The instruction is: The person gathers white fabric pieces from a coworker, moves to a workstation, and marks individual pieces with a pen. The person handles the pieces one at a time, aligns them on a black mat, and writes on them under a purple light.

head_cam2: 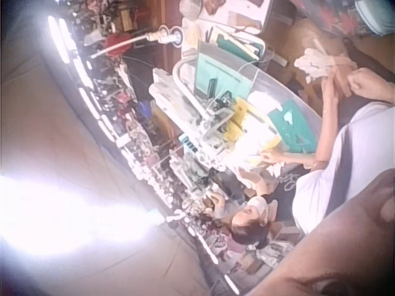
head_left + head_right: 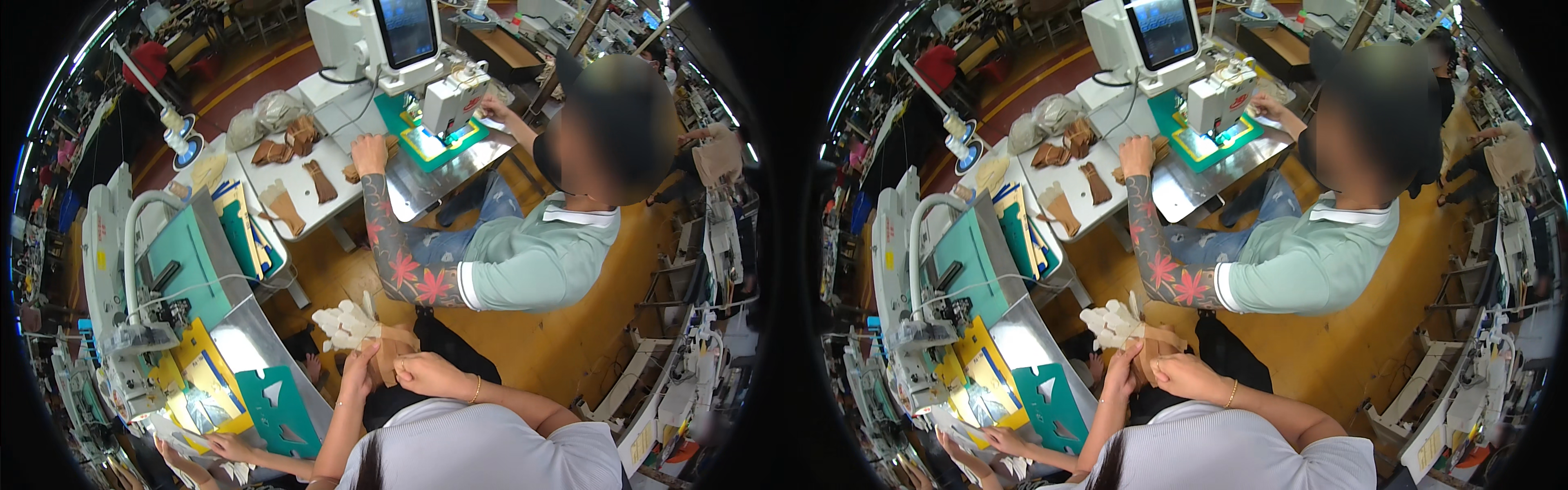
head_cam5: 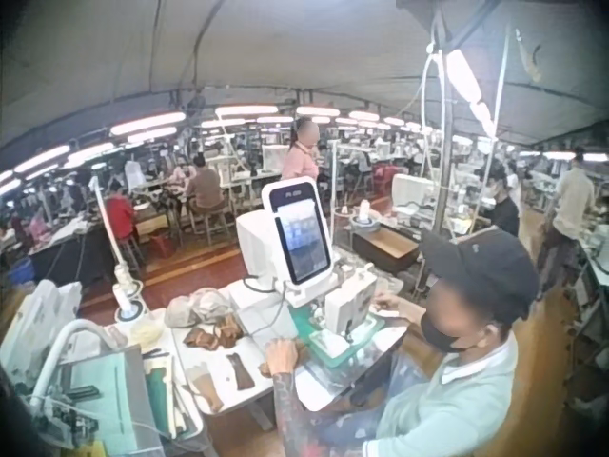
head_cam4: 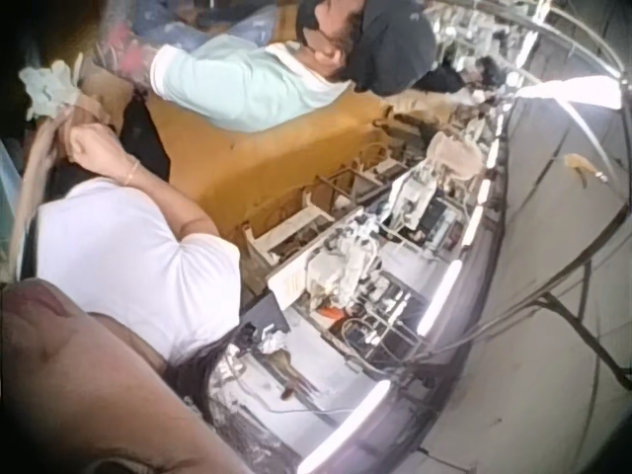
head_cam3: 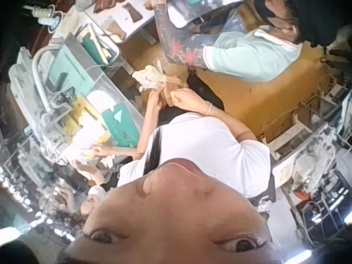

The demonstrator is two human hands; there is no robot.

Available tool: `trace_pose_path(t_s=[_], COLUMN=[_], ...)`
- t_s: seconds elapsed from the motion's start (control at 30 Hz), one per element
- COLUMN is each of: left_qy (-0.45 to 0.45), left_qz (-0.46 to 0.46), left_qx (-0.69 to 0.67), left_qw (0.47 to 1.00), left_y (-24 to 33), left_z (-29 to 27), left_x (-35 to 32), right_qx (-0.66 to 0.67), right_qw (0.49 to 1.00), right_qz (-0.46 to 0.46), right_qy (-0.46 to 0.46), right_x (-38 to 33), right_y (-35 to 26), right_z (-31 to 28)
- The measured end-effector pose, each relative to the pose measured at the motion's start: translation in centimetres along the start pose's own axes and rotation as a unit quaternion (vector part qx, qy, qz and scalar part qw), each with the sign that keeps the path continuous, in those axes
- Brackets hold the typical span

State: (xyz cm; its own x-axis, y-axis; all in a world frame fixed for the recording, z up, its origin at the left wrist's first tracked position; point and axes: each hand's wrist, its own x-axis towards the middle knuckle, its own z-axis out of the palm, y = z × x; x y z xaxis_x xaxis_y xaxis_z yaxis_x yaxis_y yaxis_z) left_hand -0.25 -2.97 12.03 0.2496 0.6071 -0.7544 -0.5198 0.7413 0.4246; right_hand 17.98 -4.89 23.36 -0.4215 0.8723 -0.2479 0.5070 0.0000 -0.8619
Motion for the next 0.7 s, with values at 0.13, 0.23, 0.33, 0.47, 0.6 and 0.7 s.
trace_pose_path(t_s=[0.13,0.23,0.33,0.47,0.6,0.7], left_qy=[-0.012,0.019,0.015,0.041,0.068,0.102], left_qz=[0.017,0.040,0.065,0.099,0.126,0.122], left_qx=[-0.029,-0.004,-0.033,-0.070,-0.078,-0.087], left_qw=[0.999,0.999,0.997,0.992,0.987,0.983], left_y=[-0.2,-0.9,-1.5,-3.4,-6.7,-10.1], left_z=[-0.6,-0.9,0.9,3.4,5.9,6.3], left_x=[-0.4,-1.0,-1.9,-3.3,-3.7,-3.1], right_qx=[-0.009,-0.018,-0.009,0.010,-0.020,-0.002], right_qw=[0.999,0.998,0.994,0.988,0.987,0.985], right_qz=[-0.028,-0.059,-0.087,-0.129,-0.127,-0.132], right_qy=[-0.012,-0.027,-0.061,-0.082,-0.101,-0.110], right_x=[-0.4,-1.0,-1.6,-2.6,-4.2,-5.9], right_y=[0.9,0.9,1.1,3.2,6.1,8.4], right_z=[0.5,0.0,-1.2,-2.7,-5.2,-7.0])
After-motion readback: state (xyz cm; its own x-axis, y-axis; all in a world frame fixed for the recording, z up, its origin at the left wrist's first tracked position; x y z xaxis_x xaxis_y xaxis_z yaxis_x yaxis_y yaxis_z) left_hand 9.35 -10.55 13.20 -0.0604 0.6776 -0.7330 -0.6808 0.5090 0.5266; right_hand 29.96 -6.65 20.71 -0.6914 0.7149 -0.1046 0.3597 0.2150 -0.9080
